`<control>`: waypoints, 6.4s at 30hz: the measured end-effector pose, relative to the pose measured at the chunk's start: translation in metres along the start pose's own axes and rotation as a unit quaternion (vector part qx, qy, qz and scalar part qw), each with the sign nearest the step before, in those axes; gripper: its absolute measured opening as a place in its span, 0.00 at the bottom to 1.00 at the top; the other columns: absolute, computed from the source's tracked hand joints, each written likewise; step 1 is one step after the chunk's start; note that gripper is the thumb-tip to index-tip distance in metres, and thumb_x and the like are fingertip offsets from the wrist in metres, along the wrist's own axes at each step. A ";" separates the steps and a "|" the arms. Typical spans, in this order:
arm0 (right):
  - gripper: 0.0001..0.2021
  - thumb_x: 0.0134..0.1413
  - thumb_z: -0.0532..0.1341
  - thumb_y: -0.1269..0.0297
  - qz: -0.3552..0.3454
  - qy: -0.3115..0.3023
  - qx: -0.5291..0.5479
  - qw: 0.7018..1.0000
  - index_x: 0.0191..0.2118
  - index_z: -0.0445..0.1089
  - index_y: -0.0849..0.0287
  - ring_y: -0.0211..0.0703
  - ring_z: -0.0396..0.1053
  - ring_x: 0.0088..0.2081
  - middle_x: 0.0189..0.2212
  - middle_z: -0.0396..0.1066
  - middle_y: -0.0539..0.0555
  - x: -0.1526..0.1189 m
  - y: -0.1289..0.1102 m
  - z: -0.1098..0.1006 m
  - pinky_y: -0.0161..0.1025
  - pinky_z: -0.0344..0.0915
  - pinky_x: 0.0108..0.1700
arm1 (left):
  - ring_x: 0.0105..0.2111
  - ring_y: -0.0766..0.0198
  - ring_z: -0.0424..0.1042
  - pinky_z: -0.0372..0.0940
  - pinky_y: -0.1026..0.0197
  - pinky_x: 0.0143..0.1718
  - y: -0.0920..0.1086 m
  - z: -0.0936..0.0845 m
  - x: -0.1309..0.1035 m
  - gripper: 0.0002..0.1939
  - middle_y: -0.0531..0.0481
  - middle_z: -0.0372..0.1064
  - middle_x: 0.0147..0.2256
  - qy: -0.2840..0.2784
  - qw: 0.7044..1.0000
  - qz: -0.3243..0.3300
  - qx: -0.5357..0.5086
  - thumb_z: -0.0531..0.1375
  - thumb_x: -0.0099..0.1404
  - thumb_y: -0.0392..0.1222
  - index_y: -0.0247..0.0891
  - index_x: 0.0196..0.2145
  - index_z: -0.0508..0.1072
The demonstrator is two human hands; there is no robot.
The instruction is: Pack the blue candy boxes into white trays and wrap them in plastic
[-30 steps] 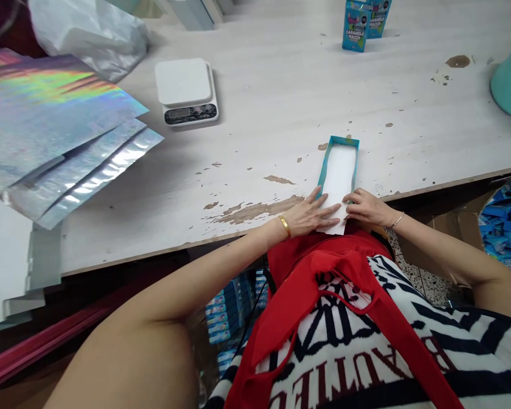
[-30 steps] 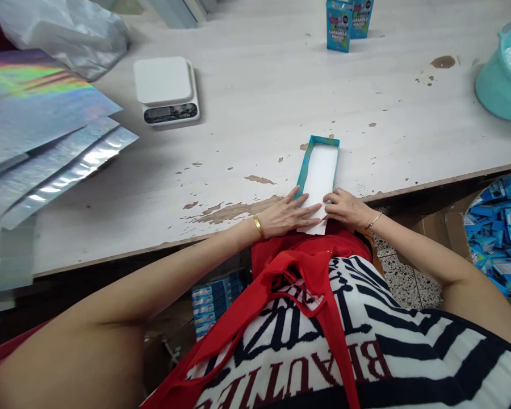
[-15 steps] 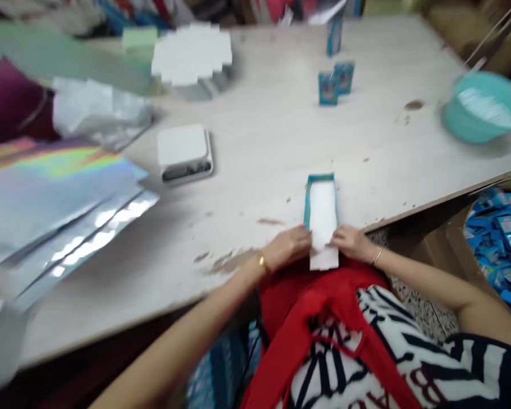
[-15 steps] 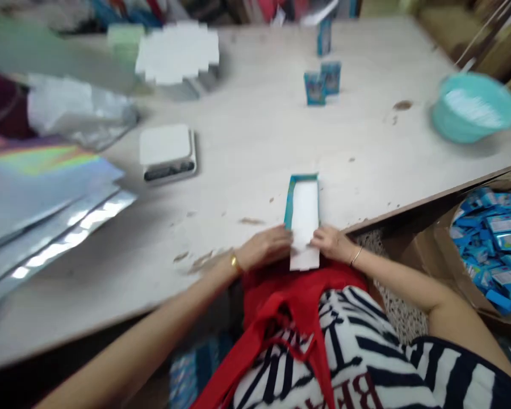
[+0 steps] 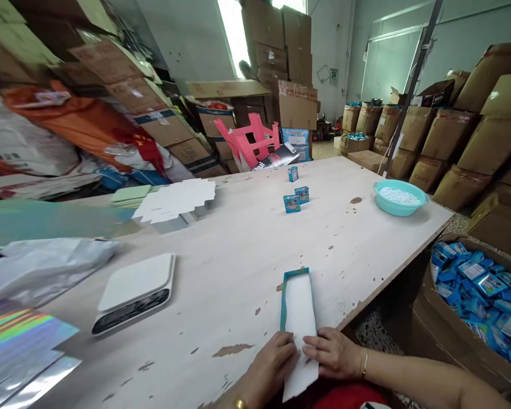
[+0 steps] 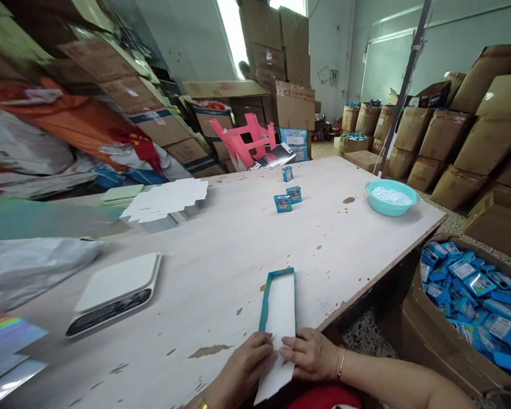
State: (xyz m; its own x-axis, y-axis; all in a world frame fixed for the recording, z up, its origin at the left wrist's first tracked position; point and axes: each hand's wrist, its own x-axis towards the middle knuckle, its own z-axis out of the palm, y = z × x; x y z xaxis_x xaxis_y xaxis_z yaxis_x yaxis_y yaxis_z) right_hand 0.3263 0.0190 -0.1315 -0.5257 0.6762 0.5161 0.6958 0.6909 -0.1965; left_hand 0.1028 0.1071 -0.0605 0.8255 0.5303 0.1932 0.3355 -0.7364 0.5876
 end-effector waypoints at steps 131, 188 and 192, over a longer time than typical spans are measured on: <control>0.26 0.63 0.50 0.59 0.591 0.065 0.099 0.798 0.66 0.57 0.43 0.48 0.77 0.39 0.53 0.73 0.53 0.091 0.134 -0.031 0.40 0.76 0.30 | 0.62 0.37 0.55 0.42 0.36 0.63 -0.268 -0.128 0.506 0.52 0.32 0.59 0.59 0.019 0.973 -0.142 0.178 0.71 0.45 0.54 0.35 0.63 0.56; 0.24 0.66 0.43 0.70 0.483 -0.280 -0.001 0.829 0.66 0.49 0.70 0.50 0.74 0.44 0.42 0.75 0.67 0.116 0.079 -0.077 0.38 0.64 0.41 | 0.50 0.47 0.68 0.62 0.52 0.47 -0.054 -0.075 0.215 0.37 0.37 0.63 0.53 0.018 0.939 -0.301 0.167 0.69 0.51 0.52 0.38 0.54 0.62; 0.22 0.65 0.45 0.70 0.478 -0.280 0.019 0.832 0.61 0.58 0.64 0.50 0.75 0.42 0.41 0.76 0.64 0.111 0.075 -0.086 0.38 0.62 0.39 | 0.55 0.46 0.64 0.59 0.50 0.54 -0.054 -0.069 0.208 0.39 0.36 0.62 0.55 0.046 0.952 -0.264 0.151 0.68 0.53 0.51 0.38 0.59 0.60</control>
State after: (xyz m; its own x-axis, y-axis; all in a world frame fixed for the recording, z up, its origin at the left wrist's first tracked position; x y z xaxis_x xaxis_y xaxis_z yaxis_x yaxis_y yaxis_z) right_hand 0.3622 0.1240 -0.0176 0.1059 0.9273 -0.3590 0.9167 -0.2309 -0.3261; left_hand 0.2251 0.2861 0.0017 0.4679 0.8837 0.0093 0.8185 -0.4373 0.3725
